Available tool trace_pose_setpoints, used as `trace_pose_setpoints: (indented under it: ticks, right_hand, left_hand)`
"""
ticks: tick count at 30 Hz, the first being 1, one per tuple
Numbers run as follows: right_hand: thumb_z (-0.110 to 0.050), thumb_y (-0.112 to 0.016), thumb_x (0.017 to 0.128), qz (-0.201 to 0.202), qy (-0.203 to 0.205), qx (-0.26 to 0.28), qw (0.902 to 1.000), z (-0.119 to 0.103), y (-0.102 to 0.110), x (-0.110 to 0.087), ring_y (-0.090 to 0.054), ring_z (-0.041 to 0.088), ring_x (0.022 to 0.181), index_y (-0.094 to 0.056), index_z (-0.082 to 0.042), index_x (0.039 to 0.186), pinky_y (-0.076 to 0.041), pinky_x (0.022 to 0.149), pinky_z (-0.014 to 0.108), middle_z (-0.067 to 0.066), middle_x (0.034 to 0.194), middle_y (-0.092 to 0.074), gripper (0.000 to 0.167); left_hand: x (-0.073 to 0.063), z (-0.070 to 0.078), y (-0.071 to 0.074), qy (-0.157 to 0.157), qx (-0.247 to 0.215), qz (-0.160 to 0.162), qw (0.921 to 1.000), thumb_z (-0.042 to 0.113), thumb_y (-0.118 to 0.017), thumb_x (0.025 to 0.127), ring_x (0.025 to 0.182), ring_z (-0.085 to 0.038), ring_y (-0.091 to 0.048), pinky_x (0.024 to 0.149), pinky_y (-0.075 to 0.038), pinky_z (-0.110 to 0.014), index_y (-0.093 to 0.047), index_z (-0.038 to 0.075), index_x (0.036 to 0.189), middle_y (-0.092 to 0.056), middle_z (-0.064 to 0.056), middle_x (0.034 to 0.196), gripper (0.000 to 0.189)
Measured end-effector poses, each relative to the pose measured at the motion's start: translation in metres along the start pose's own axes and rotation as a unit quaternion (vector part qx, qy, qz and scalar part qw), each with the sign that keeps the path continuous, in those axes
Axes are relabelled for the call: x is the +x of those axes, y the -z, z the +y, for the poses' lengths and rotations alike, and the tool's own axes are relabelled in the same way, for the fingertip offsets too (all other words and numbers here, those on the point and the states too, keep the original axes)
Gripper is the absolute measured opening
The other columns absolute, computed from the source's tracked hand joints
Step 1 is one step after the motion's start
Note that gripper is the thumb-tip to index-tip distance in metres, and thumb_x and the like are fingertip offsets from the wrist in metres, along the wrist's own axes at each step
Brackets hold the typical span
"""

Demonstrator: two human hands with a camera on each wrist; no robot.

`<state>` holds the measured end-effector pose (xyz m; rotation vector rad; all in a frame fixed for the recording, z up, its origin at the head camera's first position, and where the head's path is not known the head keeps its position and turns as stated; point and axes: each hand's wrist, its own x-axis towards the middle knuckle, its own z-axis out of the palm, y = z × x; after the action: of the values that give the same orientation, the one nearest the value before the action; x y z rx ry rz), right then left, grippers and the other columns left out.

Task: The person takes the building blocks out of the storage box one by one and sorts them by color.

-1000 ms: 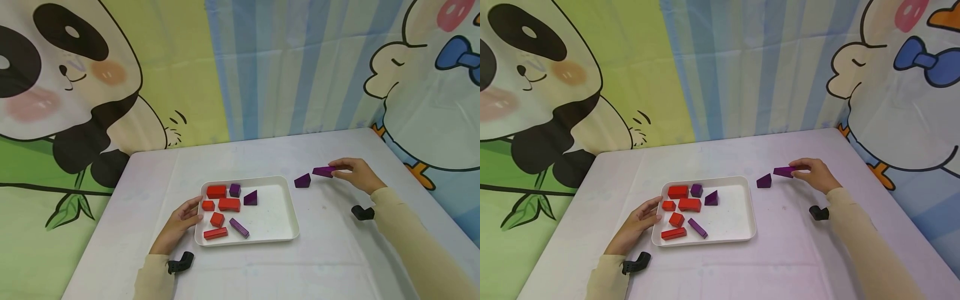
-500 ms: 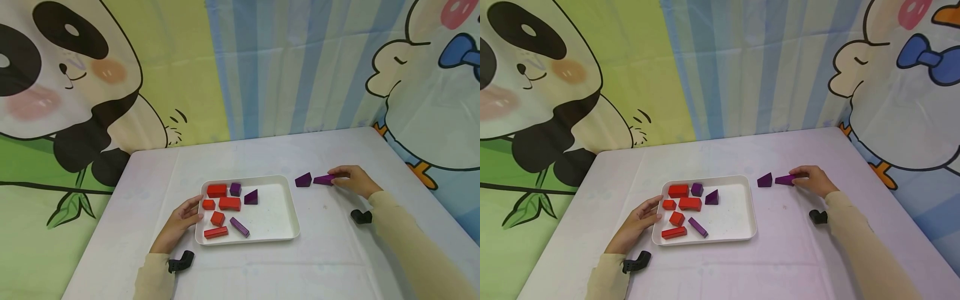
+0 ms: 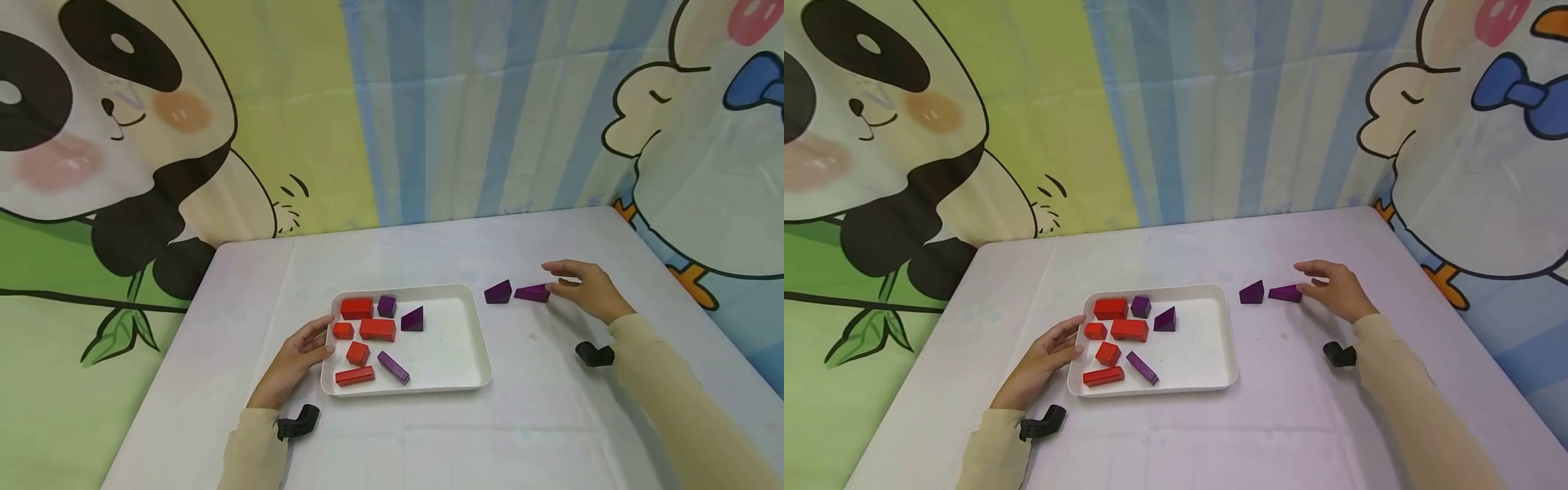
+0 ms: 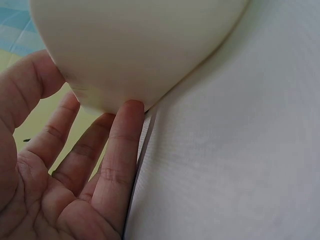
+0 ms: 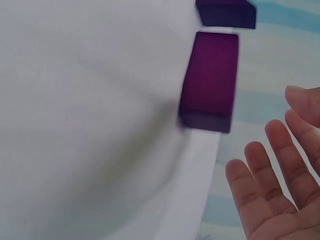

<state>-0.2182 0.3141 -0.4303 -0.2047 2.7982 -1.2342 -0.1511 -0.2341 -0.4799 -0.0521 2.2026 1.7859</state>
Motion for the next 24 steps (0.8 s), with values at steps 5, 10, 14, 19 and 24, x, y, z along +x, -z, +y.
trace_pose_setpoints:
  ticks: [5, 10, 14, 19, 24]
  right_hand:
    - [-0.008, -0.074, 0.104, 0.031, 0.029, 0.008, 0.9991, -0.020, -0.006, -0.004, -0.058, 0.048, 0.135, -0.061, 0.007, 0.145, -0.049, 0.106, 0.027, 0.029, 0.148, -0.060, 0.046]
    - [-0.010, -0.074, 0.104, 0.039, 0.059, 0.019, 0.9973, -0.040, -0.013, -0.005, -0.067, 0.035, 0.126, -0.064, 0.006, 0.142, -0.048, 0.107, 0.022, 0.028, 0.145, -0.063, 0.042]
    - [-0.010, -0.072, 0.105, 0.038, 0.077, 0.047, 0.9952, -0.054, -0.020, -0.003, -0.067, 0.003, 0.114, -0.065, 0.006, 0.140, -0.048, 0.101, 0.011, 0.027, 0.142, -0.065, 0.039]
    - [-0.010, -0.071, 0.106, 0.022, 0.088, 0.094, 0.9914, -0.070, -0.032, 0.003, -0.064, -0.005, 0.110, -0.064, 0.005, 0.142, -0.051, 0.095, 0.008, 0.028, 0.142, -0.064, 0.039]
    - [-0.009, -0.071, 0.106, 0.004, 0.087, 0.136, 0.9869, -0.085, -0.047, 0.011, -0.070, 0.013, 0.118, -0.064, 0.006, 0.142, -0.055, 0.095, 0.014, 0.026, 0.143, -0.064, 0.040]
  left_hand:
    - [0.001, 0.001, 0.000, 0.003, 0.002, 0.004, 1.0000, 0.017, -0.073, 0.104, 0.153, -0.039, -0.045, 0.120, -0.043, -0.051, -0.046, 0.014, 0.164, -0.044, -0.016, 0.169, 0.066]
    - [0.001, 0.000, 0.000, 0.000, 0.003, 0.004, 1.0000, 0.017, -0.074, 0.103, 0.153, -0.040, -0.045, 0.120, -0.042, -0.053, -0.047, 0.013, 0.164, -0.043, -0.017, 0.169, 0.067]
    - [0.002, -0.001, 0.000, -0.001, 0.003, 0.004, 1.0000, 0.017, -0.074, 0.103, 0.153, -0.040, -0.045, 0.120, -0.042, -0.053, -0.047, 0.013, 0.164, -0.044, -0.017, 0.169, 0.067]
    - [0.002, -0.001, 0.000, -0.002, 0.002, 0.005, 1.0000, 0.017, -0.074, 0.103, 0.153, -0.040, -0.045, 0.120, -0.043, -0.052, -0.047, 0.013, 0.164, -0.044, -0.017, 0.169, 0.066]
    - [0.002, -0.001, 0.000, -0.003, 0.001, 0.004, 1.0000, 0.016, -0.073, 0.103, 0.153, -0.040, -0.045, 0.119, -0.043, -0.052, -0.047, 0.012, 0.164, -0.044, -0.017, 0.169, 0.066]
